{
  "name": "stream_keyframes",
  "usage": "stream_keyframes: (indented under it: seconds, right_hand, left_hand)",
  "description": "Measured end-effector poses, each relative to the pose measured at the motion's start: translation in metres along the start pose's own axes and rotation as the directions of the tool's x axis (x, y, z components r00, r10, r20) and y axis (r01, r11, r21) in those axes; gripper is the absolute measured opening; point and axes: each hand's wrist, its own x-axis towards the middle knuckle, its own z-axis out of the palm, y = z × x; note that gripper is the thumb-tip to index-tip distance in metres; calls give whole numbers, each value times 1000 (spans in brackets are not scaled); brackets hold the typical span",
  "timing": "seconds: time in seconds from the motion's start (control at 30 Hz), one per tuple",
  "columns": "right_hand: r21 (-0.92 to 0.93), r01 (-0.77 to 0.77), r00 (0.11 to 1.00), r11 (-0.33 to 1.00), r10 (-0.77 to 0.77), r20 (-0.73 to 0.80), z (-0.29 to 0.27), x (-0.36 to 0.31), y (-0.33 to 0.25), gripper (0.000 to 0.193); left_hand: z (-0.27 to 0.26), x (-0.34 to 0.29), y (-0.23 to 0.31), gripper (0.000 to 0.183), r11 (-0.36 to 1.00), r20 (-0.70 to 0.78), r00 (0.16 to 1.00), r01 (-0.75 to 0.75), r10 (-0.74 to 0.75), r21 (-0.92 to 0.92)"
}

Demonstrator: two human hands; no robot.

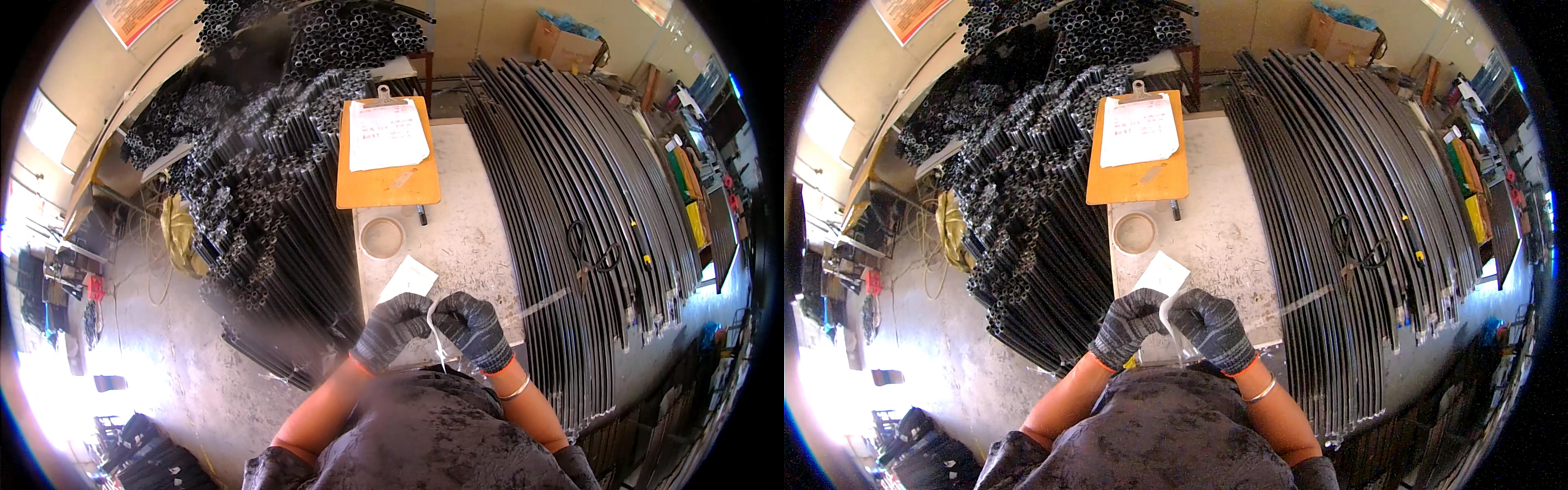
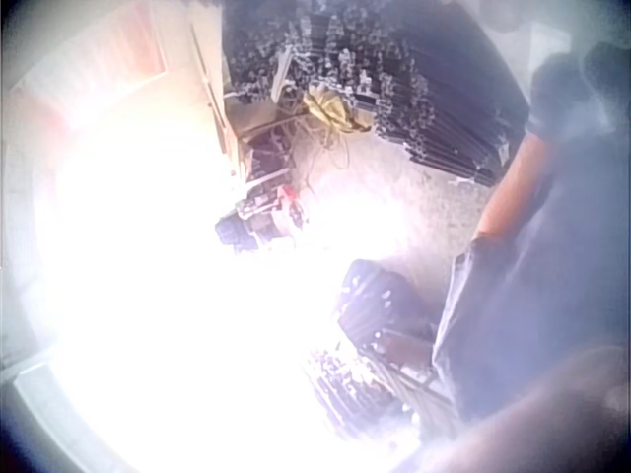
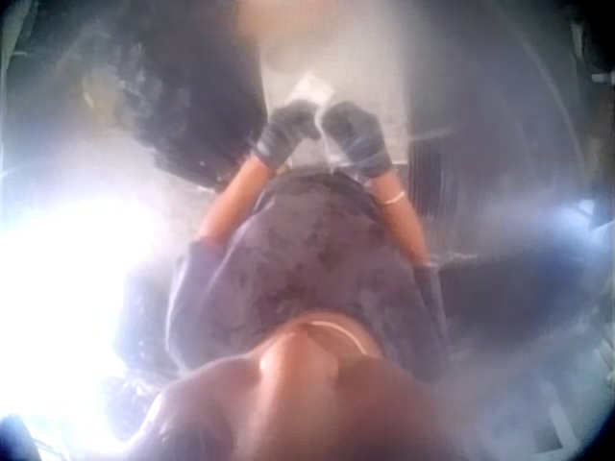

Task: The person gathers a group of long metal pipes, secures them together using tape and string, and places the completed bundle on the floor. They then return to the workbench to organize and cut ties on additional pipes using scissors and a utility knife.

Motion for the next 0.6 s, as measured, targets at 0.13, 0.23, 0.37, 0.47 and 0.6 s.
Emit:
stream_keyframes:
  seconds: [0.13,0.23,0.37,0.47,0.6]
  right_hand:
    - [60,-31,999,998,29,28,2,-4,1,13]
    - [171,-53,999,984,52,8,2,-10,2,17]
    - [468,-138,990,873,127,54,2,-15,7,33]
    - [177,-117,980,977,85,179,1,-9,3,38]
    - [-57,-13,980,998,24,197,-7,-6,-12,31]
  left_hand:
    - [-2,-1,0,16,999,13,1000,22,-22,-33]
    - [3,1,8,15,999,-2,1000,-5,6,47]
    - [5,-1,19,9,763,89,977,-207,194,612]
    - [2,-3,9,14,356,283,938,-339,200,871]
    - [10,-4,28,21,521,207,906,-386,369,761]
